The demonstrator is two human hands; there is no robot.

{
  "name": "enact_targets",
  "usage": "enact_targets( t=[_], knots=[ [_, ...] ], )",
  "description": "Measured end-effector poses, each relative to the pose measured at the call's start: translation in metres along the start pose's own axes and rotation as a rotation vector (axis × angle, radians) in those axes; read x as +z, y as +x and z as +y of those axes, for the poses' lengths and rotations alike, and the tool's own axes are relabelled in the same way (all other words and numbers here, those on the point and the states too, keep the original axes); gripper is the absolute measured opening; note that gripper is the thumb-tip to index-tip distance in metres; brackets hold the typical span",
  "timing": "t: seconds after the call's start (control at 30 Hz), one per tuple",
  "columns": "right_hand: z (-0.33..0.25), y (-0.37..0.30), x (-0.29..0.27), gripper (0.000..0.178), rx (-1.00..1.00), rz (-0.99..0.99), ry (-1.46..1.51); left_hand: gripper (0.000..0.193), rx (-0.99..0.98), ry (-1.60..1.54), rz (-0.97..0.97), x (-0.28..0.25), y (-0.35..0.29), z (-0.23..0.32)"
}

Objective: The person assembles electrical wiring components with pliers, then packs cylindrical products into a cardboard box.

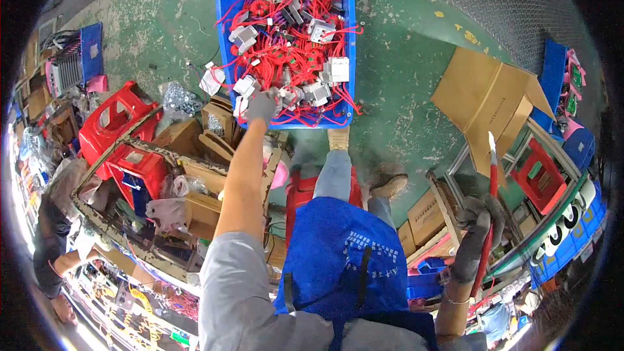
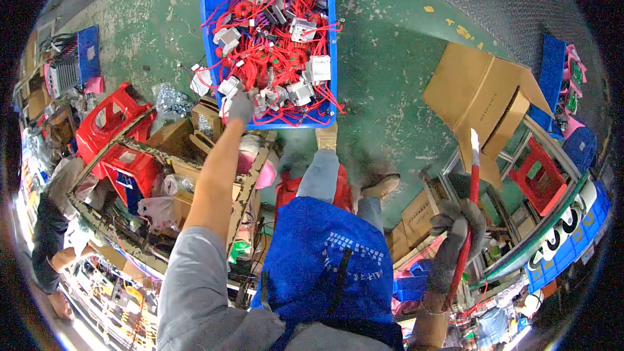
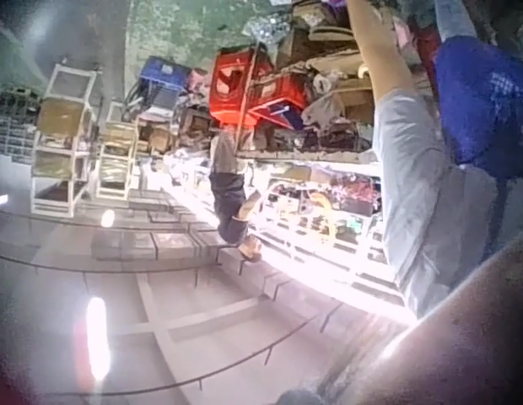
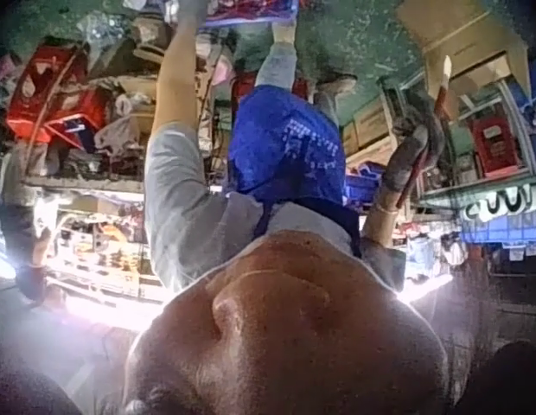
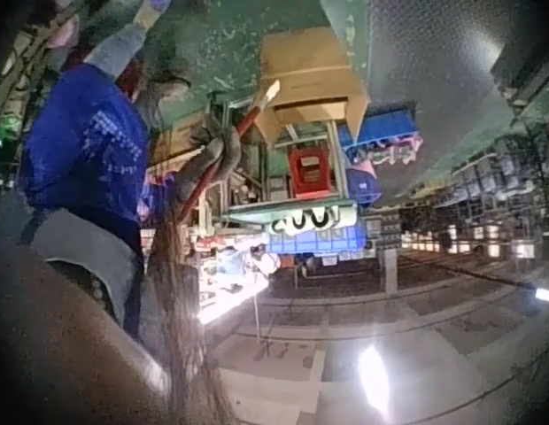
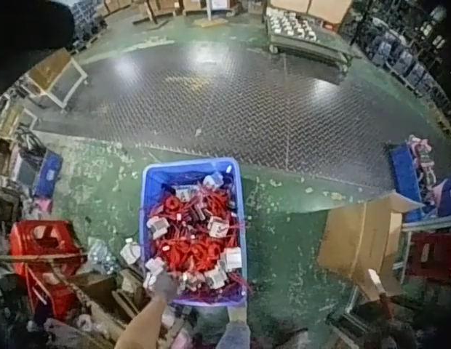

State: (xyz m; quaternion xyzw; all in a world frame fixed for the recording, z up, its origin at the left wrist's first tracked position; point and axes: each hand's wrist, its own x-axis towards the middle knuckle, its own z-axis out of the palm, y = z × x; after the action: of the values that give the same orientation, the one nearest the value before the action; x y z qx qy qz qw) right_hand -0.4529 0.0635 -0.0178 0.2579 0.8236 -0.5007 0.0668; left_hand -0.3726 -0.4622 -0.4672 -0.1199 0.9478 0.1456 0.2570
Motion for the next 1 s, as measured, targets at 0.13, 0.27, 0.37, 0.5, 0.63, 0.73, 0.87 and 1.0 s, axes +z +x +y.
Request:
enact_targets(
  t=[0.13,0.27,0.37,0.5,0.63,0.73,0.87,1.0],
  knots=[
    [-0.012,-0.020,-0.026,0.027,0.086,0.095,-0.034,0.058,-0.275,-0.268,0.229,-0.116,-0.047,0.183],
    [-0.043,-0.030,-0.027,0.019,0.051,-0.007,0.133,0.048,-0.314,-0.758,0.299,-0.228,-0.107,0.205],
    [-0.047,-0.037,-0.028,0.019,-0.241,-0.147,-0.021,0.042,-0.238,-1.315,0.435,-0.300,-0.150,0.292],
    [-0.075,-0.042,-0.008,0.038,-0.407,-0.418,0.034,0.023,0.294,-0.738,0.495,-0.353,-0.269,0.379],
    [-0.091,-0.043,0.008,0.056,-0.725,-0.366,-0.036,0.031,0.106,-1.283,0.002,-0.407,-0.332,0.458],
    [-0.072,-0.048,-0.013,0.058,0.399,-0.352,0.755,0.018,0.345,-1.350,-0.010,-0.428,-0.364,0.496],
    [-0.060,-0.047,-0.099,0.041,-0.264,-0.377,0.078,0.019,0.439,-1.404,-0.130,-0.442,-0.414,0.541],
    [-0.096,-0.086,-0.198,0.021,-0.402,-0.230,0.745,0.028,1.065,-1.381,-0.359,-0.463,-0.455,0.581]
  ],
)
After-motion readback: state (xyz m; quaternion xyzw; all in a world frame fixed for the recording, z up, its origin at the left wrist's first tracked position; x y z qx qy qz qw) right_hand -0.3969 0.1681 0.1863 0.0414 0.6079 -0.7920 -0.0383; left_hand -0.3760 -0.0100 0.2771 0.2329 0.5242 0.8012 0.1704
